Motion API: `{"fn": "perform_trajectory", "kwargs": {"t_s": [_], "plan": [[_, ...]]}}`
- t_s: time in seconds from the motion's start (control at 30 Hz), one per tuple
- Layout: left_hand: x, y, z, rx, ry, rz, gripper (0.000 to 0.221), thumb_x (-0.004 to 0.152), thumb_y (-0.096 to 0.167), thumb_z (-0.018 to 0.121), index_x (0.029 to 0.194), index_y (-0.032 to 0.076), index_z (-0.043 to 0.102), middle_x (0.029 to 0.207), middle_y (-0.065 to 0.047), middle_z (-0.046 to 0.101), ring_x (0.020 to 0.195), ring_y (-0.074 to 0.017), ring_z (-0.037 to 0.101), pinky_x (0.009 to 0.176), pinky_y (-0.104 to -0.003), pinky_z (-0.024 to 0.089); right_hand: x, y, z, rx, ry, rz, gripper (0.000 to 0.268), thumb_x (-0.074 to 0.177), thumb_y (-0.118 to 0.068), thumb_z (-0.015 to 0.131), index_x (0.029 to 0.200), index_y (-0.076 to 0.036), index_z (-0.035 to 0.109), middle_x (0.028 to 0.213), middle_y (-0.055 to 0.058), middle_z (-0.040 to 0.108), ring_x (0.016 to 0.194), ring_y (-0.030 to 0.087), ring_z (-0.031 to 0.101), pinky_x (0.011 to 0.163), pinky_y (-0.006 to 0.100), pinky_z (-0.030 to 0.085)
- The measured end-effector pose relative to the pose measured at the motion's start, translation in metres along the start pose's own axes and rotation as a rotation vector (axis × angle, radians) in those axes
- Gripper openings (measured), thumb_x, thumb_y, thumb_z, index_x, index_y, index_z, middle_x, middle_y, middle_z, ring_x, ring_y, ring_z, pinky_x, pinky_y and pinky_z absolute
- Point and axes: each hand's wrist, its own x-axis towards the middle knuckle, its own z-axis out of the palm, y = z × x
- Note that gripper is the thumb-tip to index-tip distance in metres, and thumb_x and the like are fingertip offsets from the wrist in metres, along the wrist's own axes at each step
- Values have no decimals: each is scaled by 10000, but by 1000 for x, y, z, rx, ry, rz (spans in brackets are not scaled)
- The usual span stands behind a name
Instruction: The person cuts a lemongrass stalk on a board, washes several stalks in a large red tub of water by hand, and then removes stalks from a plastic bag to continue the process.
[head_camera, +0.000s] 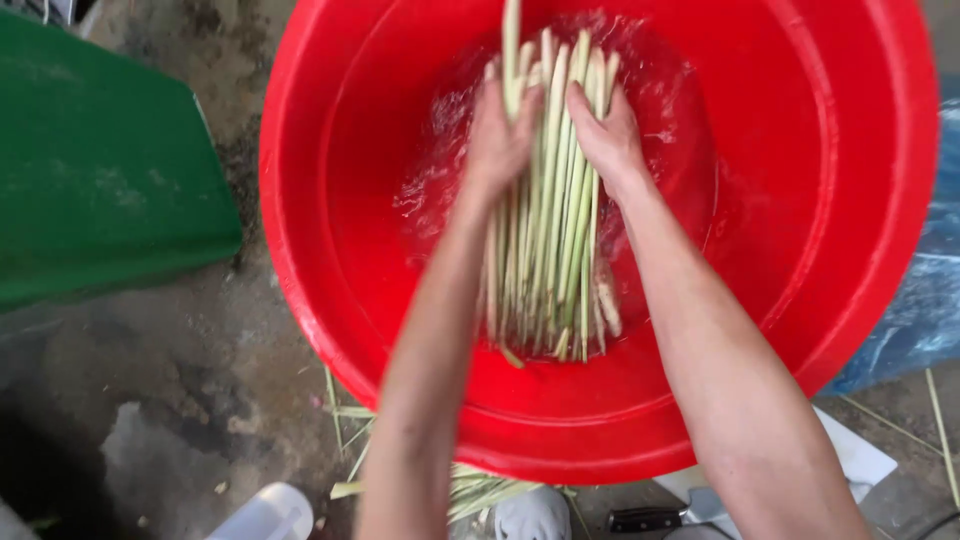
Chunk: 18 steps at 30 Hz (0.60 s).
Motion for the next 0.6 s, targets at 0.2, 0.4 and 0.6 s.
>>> {"fn": "perform_trajectory", "kwargs": {"t_s": [0.2, 0.4, 0.6], "plan": [[55, -24, -56, -54, -219, -99, 838, 990, 323, 640, 1546, -7, 107, 1236, -261, 678, 1141, -329, 736, 990, -475, 620, -6, -24, -34, -64, 92, 165, 862, 929, -139, 584, 1659, -233, 137, 1559, 179, 456, 1182, 407, 722, 1009, 492, 622], [59, -12, 43, 653, 124, 335, 378, 1011, 176, 595, 1366, 221, 474, 1280, -137, 636, 1129, -366, 653, 847, -781, 471, 3, -25, -22, -470, 96, -513, 619, 980, -86, 708, 1548, -122, 465, 1517, 189, 567, 1385, 350, 565, 1191, 464, 457], [50, -6, 14, 1065, -240, 237, 450, 970, 204, 594, 1408, 234, 497, 1445, -244, 415, 1298, -496, 410, 903, -737, 464, 18, -11, -42, -418, 250, -214, 398, 938, -123, 639, 1323, -72, 551, 1415, 210, 606, 1339, 289, 583, 1181, 389, 520]]}}
